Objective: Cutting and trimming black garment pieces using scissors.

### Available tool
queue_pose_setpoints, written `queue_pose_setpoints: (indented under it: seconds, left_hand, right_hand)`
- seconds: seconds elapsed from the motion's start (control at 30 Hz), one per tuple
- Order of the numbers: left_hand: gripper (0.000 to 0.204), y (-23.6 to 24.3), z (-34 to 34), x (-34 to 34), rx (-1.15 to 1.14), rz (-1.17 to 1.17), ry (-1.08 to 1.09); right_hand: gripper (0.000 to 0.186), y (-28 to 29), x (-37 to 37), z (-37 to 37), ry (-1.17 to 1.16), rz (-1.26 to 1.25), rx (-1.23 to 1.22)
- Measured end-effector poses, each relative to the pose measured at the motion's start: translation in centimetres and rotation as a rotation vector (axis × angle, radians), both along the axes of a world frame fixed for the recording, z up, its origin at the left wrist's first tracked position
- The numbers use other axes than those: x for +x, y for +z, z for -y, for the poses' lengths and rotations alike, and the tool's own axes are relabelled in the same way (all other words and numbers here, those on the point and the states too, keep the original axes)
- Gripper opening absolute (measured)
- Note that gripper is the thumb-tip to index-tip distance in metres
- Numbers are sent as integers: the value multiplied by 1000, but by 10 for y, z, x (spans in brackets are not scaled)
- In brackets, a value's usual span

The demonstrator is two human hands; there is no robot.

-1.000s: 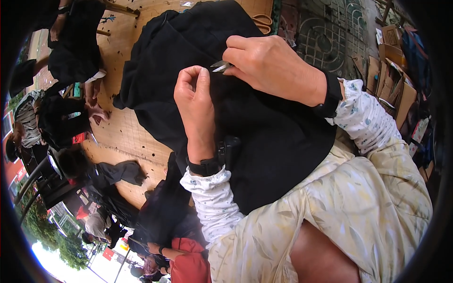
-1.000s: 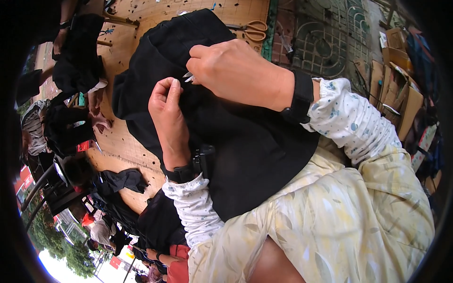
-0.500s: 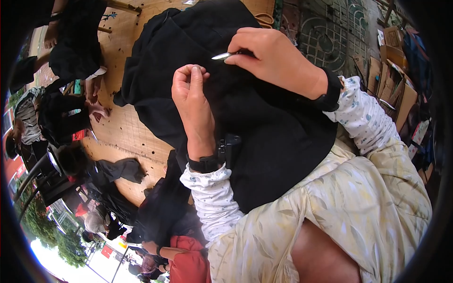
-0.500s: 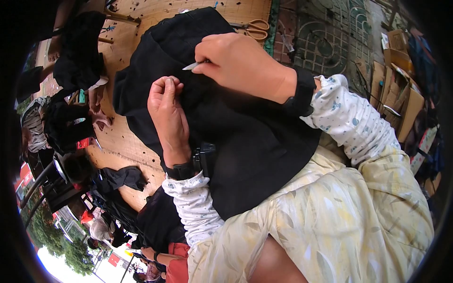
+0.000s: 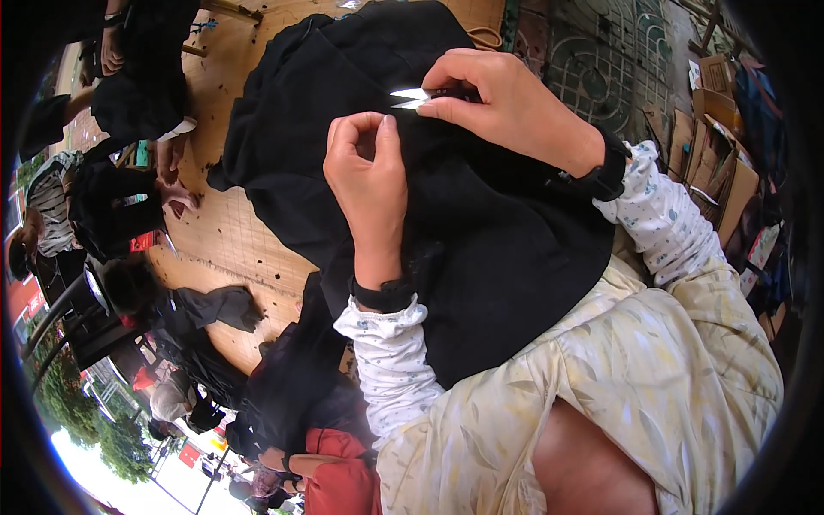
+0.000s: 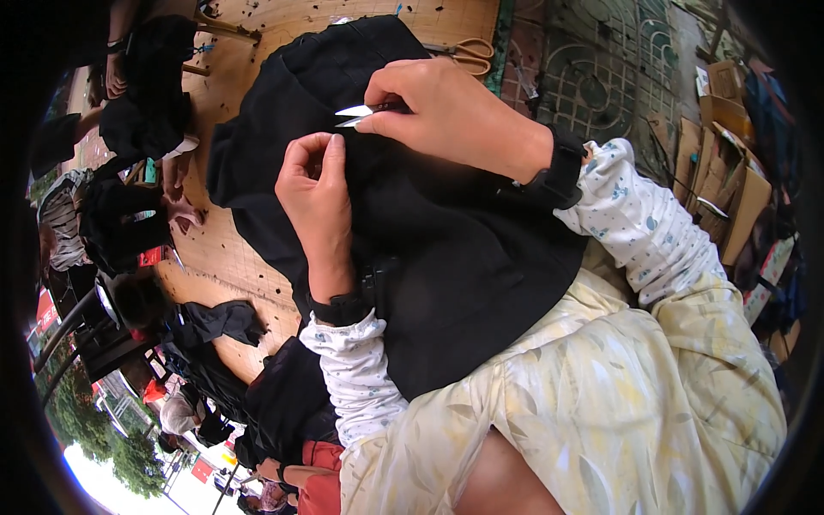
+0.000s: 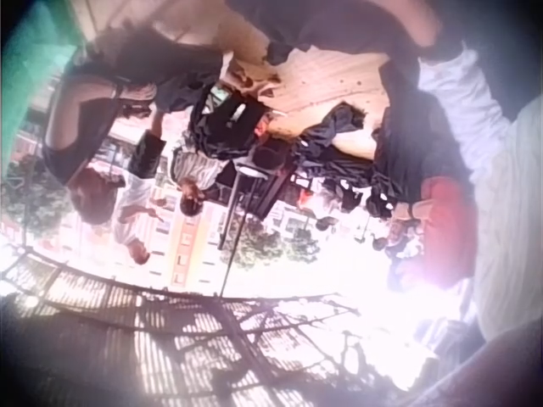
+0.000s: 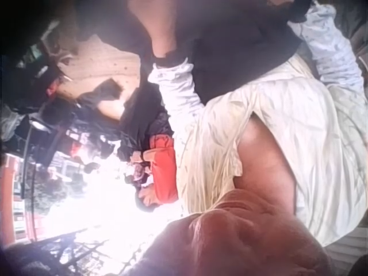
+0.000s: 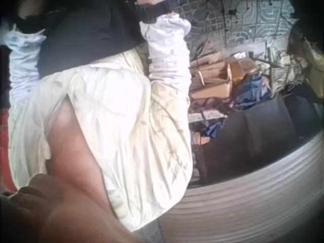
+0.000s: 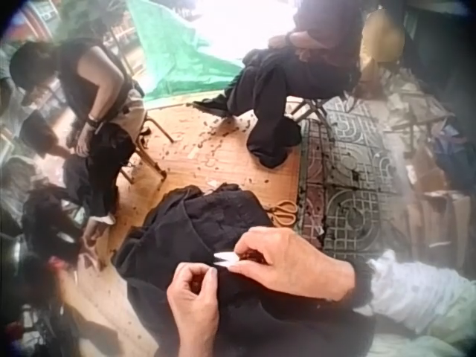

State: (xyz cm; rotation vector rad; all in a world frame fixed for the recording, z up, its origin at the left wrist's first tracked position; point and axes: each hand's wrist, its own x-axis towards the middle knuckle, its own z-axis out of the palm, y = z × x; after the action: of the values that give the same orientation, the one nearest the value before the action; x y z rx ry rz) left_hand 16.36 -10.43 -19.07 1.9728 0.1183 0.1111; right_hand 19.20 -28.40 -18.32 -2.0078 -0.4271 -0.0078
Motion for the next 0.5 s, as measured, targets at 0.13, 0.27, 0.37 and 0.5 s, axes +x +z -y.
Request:
queue_pose_setpoints:
  seconds: [0.13,0.27,0.37,0.5]
  left_hand:
    - [11,-5,-7,-1,-77,-39,-8]
    - [12,-7,-7,-1,-101,-59,-4]
    - [10,0,-6,-1,-74,-43,-12]
    - [10,-5,-8,-2,-122,-62,-5]
  right_hand:
    - [17,8,0,-3,69,260,-200]
    - [19,8,0,-8,94,354,-371]
    - [18,13,-2,-9,104,415,-419]
    - [15,12,0,-14,130,455,-428]
